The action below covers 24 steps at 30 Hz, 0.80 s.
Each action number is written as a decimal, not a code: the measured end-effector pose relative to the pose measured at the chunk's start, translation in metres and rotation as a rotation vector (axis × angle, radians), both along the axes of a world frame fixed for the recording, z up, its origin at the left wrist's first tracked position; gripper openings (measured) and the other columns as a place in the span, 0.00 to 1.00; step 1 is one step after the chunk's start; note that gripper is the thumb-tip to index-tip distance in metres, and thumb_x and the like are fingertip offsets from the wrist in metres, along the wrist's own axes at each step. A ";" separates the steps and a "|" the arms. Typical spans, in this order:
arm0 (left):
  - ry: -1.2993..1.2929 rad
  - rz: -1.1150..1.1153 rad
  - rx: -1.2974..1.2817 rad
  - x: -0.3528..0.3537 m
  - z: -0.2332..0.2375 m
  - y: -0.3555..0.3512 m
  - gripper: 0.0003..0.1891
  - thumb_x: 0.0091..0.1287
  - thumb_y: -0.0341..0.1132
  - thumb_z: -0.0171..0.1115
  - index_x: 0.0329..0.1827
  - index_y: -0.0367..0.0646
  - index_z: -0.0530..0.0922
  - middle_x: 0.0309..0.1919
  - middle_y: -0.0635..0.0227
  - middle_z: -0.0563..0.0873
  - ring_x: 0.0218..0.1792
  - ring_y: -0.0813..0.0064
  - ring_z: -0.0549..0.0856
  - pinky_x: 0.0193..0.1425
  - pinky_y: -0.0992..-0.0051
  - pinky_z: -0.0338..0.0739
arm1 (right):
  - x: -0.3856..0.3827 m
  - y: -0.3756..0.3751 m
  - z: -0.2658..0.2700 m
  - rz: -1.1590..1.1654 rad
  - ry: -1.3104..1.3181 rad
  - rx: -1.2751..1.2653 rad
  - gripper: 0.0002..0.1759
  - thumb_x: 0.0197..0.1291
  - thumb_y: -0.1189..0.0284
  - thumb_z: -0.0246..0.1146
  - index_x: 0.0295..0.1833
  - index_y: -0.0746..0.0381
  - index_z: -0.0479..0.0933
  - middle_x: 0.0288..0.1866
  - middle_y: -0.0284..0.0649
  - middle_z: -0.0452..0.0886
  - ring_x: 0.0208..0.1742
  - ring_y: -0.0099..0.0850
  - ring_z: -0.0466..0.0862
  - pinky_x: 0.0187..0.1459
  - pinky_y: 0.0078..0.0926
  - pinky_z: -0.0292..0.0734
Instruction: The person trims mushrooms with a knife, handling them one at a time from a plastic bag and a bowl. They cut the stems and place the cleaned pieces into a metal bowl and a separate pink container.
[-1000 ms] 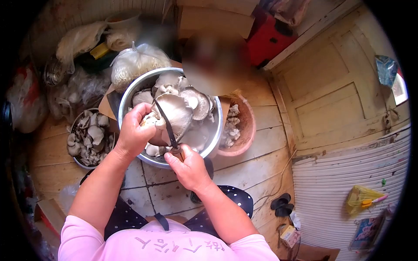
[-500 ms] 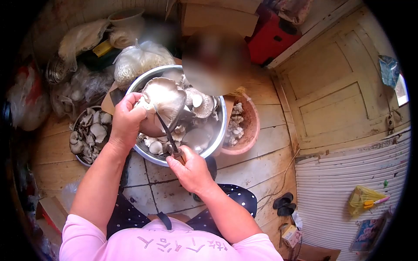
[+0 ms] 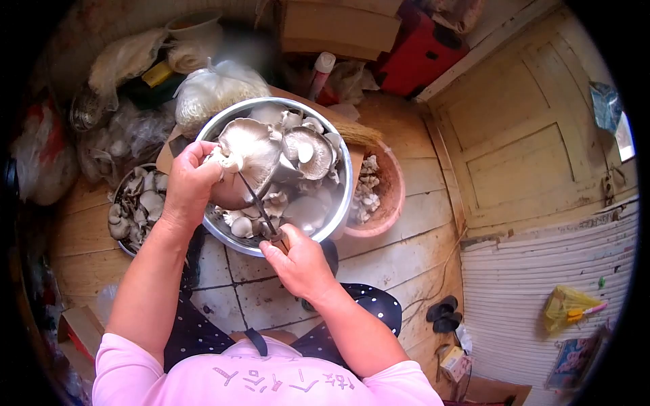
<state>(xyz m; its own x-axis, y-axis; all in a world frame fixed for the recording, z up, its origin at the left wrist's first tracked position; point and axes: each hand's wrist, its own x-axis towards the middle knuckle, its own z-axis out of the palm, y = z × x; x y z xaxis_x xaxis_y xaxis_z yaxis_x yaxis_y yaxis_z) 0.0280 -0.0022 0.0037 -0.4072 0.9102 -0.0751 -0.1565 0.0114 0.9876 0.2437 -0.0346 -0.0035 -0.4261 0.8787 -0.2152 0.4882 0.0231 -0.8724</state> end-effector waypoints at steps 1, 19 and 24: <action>0.062 -0.016 -0.023 0.001 0.002 -0.001 0.16 0.56 0.32 0.65 0.46 0.33 0.79 0.36 0.69 0.84 0.37 0.83 0.80 0.43 0.81 0.75 | 0.000 0.000 0.000 -0.002 0.000 -0.001 0.17 0.63 0.62 0.63 0.43 0.67 0.75 0.28 0.45 0.79 0.30 0.33 0.75 0.37 0.32 0.73; -0.005 0.001 -0.026 0.002 0.005 0.000 0.17 0.55 0.32 0.61 0.47 0.33 0.78 0.38 0.68 0.84 0.37 0.83 0.80 0.43 0.82 0.75 | 0.001 0.001 -0.004 0.005 0.020 -0.119 0.19 0.64 0.60 0.63 0.44 0.67 0.75 0.30 0.45 0.79 0.32 0.33 0.76 0.40 0.32 0.74; 0.297 0.023 0.011 -0.001 -0.004 0.001 0.19 0.52 0.35 0.65 0.45 0.33 0.78 0.36 0.65 0.84 0.37 0.80 0.81 0.45 0.79 0.76 | 0.001 0.003 -0.003 -0.023 -0.079 -0.108 0.19 0.64 0.60 0.63 0.46 0.67 0.76 0.34 0.46 0.82 0.36 0.34 0.80 0.43 0.32 0.74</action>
<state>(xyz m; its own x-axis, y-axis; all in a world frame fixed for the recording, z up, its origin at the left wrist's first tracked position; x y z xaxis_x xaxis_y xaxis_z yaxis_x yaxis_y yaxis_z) 0.0267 -0.0008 -0.0006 -0.4305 0.9006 0.0603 0.1393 0.0003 0.9903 0.2447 -0.0312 -0.0069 -0.3843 0.8578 -0.3413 0.5546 -0.0810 -0.8282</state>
